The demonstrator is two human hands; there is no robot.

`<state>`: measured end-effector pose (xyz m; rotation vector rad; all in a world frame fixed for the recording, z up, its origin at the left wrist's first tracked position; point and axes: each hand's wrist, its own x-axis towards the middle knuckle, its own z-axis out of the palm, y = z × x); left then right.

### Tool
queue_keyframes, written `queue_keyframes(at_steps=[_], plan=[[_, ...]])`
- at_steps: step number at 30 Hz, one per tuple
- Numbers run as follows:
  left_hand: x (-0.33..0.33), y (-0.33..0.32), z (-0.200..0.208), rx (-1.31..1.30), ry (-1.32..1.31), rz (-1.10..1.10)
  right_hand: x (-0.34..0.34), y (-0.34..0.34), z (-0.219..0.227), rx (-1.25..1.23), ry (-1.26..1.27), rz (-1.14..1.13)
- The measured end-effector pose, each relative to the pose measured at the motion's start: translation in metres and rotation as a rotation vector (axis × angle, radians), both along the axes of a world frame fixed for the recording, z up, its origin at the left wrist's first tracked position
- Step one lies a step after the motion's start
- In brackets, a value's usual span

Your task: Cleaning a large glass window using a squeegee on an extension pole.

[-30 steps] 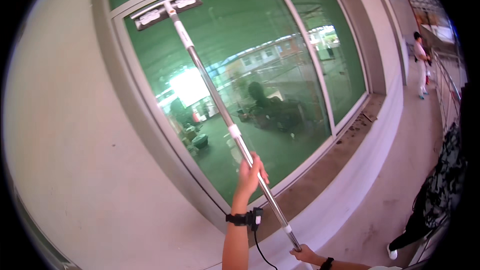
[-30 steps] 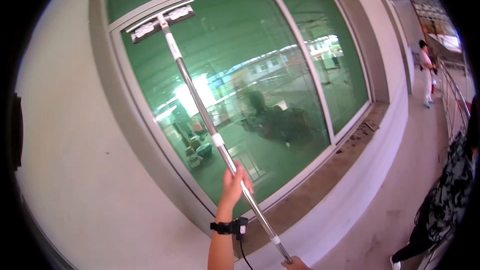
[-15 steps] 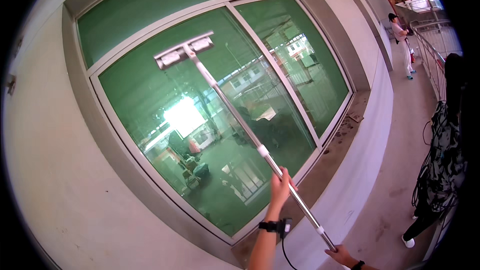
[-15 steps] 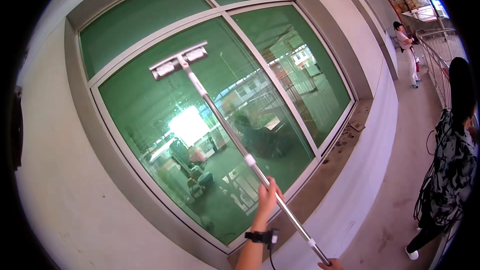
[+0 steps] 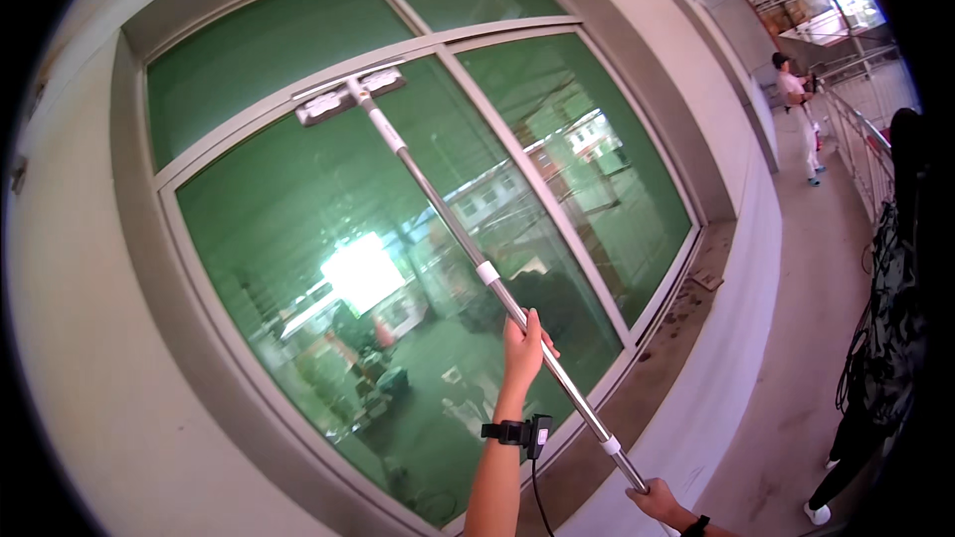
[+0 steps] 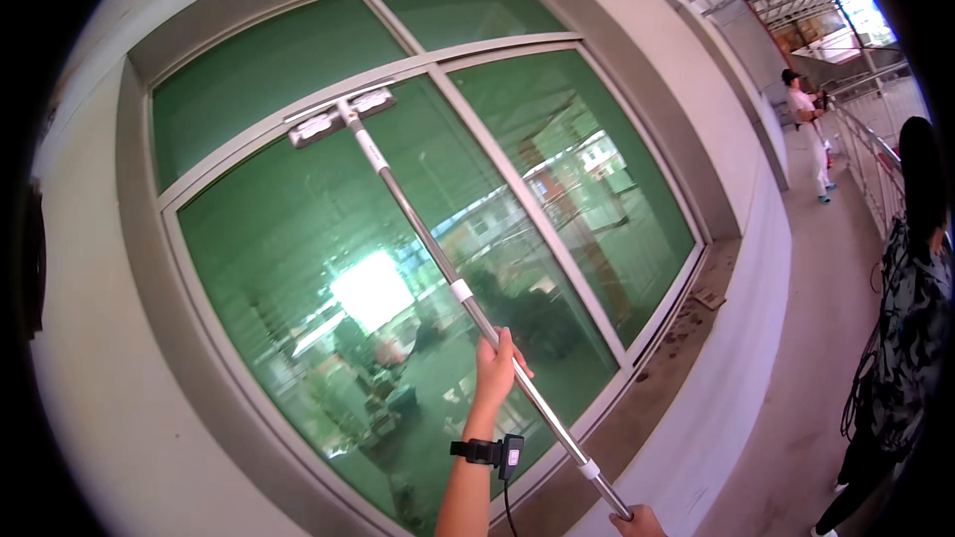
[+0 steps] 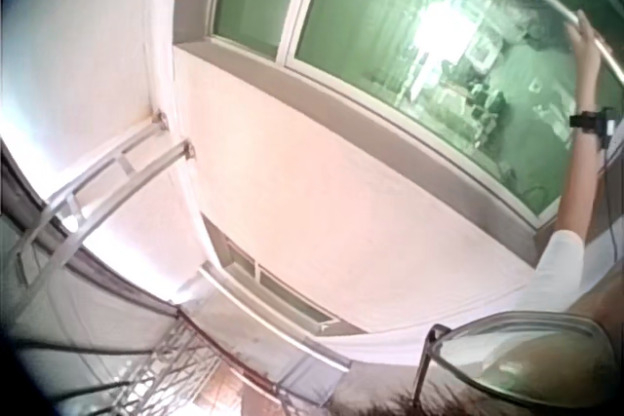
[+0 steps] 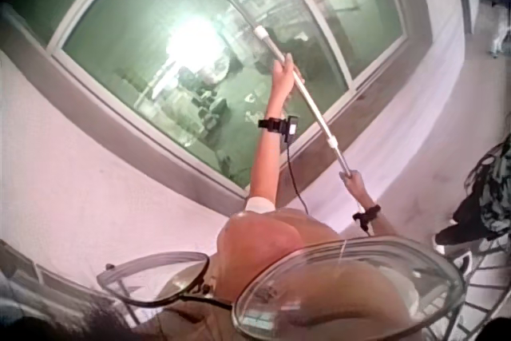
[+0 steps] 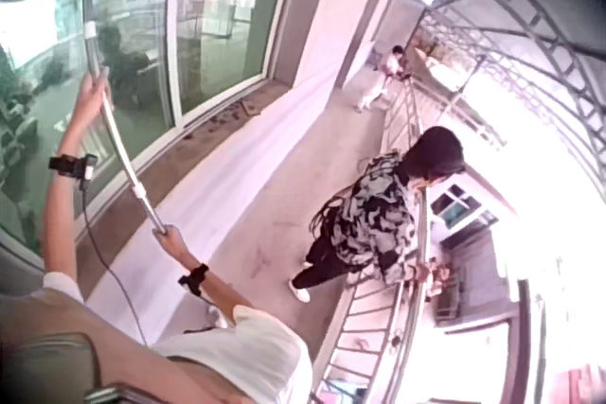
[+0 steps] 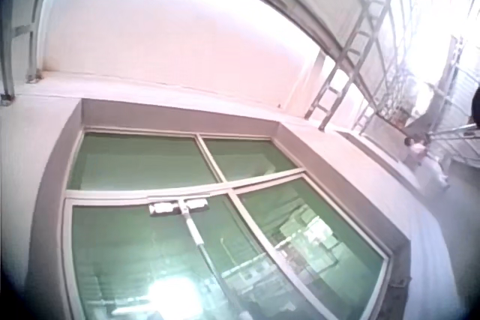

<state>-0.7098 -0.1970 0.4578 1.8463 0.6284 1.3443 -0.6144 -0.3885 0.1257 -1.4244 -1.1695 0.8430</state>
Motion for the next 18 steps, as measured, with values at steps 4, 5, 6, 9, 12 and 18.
queue_keyframes(at_steps=[4, 5, 6, 9, 12, 18], plan=[[0.030, 0.025, -0.026, 0.035, -0.070, 0.025, 0.026, 0.031, -0.017, 0.106, -0.077, -0.134], [0.037, 0.026, -0.038, 0.044, -0.103, -0.020, 0.033, 0.032, -0.031, 0.092, -0.085, -0.121], [0.046, 0.026, -0.053, 0.000, -0.129, -0.054, 0.045, 0.032, -0.044, 0.001, -0.110, -0.081], [0.078, 0.017, -0.111, -0.086, -0.135, -0.088, 0.066, 0.026, -0.135, -0.142, -0.131, -0.214], [0.100, 0.024, -0.169, -0.140, 0.035, -0.069, 0.097, 0.041, -0.351, -0.157, -0.175, -0.207], [0.117, 0.081, -0.151, -0.071, 0.073, -0.050, 0.149, 0.125, -0.292, -0.139, -0.260, -0.246]])
